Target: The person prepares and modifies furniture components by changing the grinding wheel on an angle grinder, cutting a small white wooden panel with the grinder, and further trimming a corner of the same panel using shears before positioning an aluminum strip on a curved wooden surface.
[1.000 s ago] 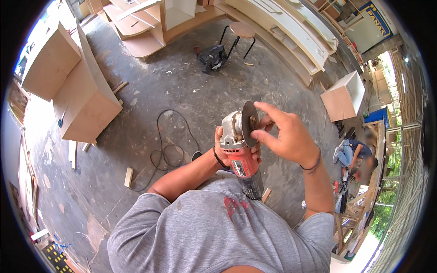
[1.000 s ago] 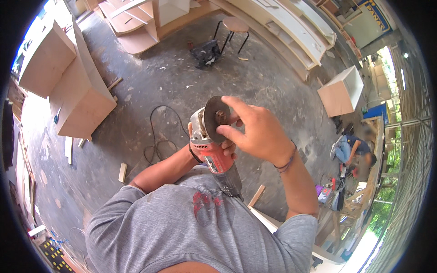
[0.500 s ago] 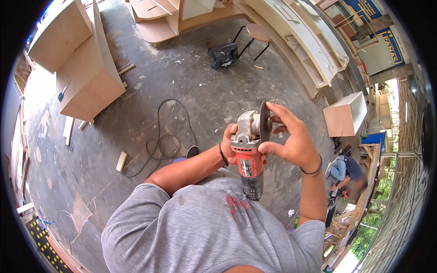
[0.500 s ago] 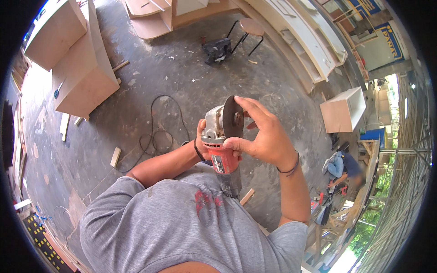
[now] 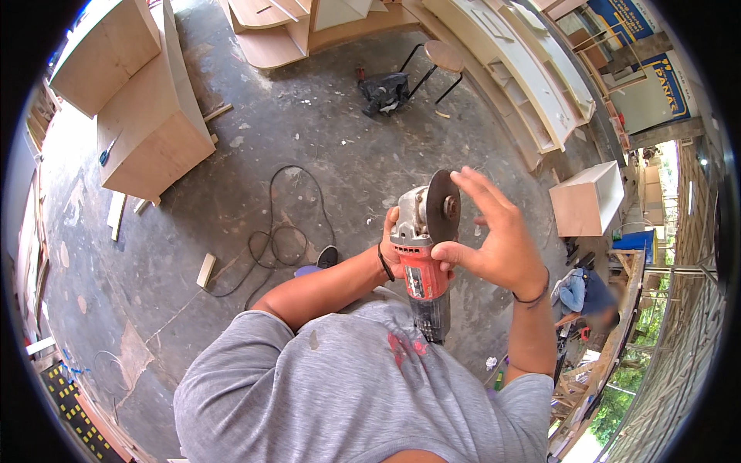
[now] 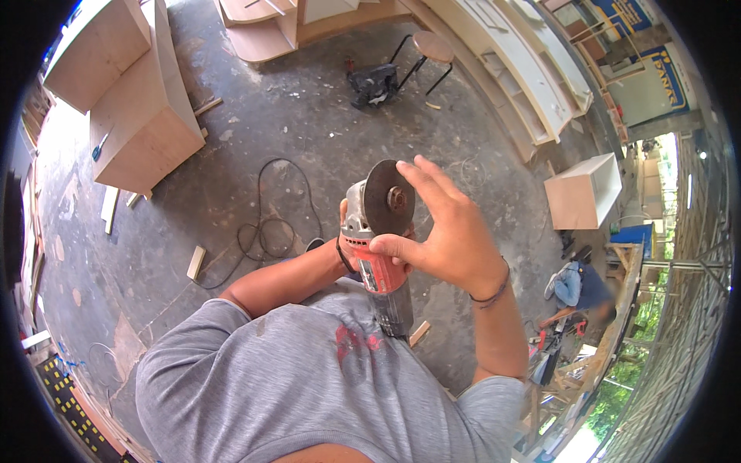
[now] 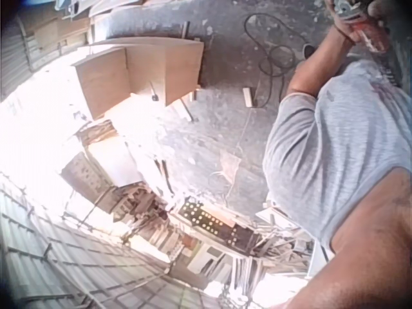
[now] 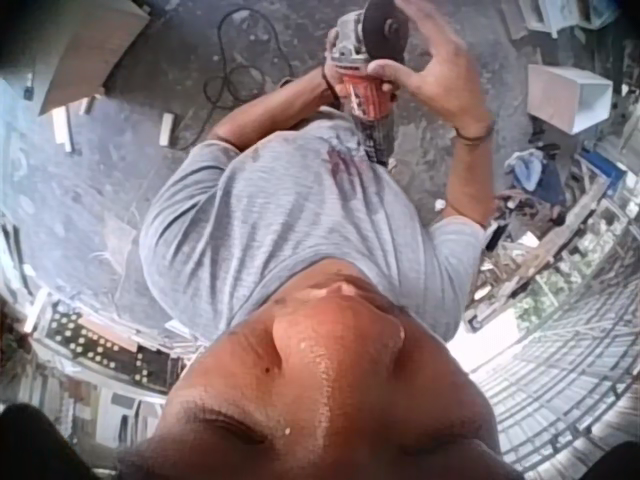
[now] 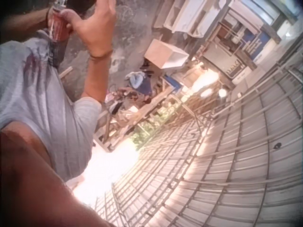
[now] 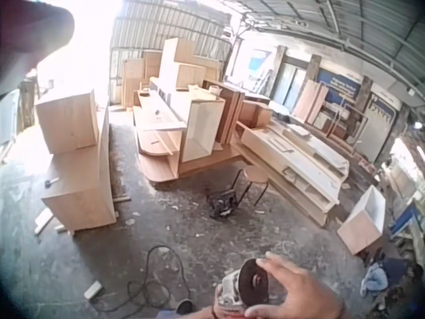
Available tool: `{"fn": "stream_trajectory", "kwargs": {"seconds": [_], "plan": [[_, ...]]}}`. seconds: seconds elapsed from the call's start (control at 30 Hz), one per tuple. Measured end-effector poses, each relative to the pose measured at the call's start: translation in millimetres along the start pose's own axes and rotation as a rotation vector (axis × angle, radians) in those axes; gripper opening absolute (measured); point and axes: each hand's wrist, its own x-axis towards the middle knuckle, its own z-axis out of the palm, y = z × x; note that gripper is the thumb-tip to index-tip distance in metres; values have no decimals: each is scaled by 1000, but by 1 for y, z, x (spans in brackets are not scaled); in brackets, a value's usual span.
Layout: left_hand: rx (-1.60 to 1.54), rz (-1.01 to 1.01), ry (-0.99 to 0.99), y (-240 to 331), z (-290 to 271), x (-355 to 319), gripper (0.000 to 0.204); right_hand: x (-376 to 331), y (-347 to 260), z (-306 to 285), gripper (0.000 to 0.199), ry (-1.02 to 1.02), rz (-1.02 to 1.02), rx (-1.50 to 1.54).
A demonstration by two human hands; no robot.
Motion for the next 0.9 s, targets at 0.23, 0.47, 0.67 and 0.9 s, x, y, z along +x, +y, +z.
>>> {"fn": "stream_trajectory", "kwargs": {"seconds": [0.23,0.47,0.67,0.9], "plan": [[-90,-43,-171,0,-9,2,84,15,-4,-2,36,-16,-225,-43],[-139,-42,-113,-1,-6,0,82,23,-4,4,25,-84,-50,-56],[-94,-56,-127,3,-4,0,84,16,-16,-6,37,-80,-48,31],[-77,-66,-158,5,-7,-1,84,13,-18,-6,52,75,-134,15]]}}
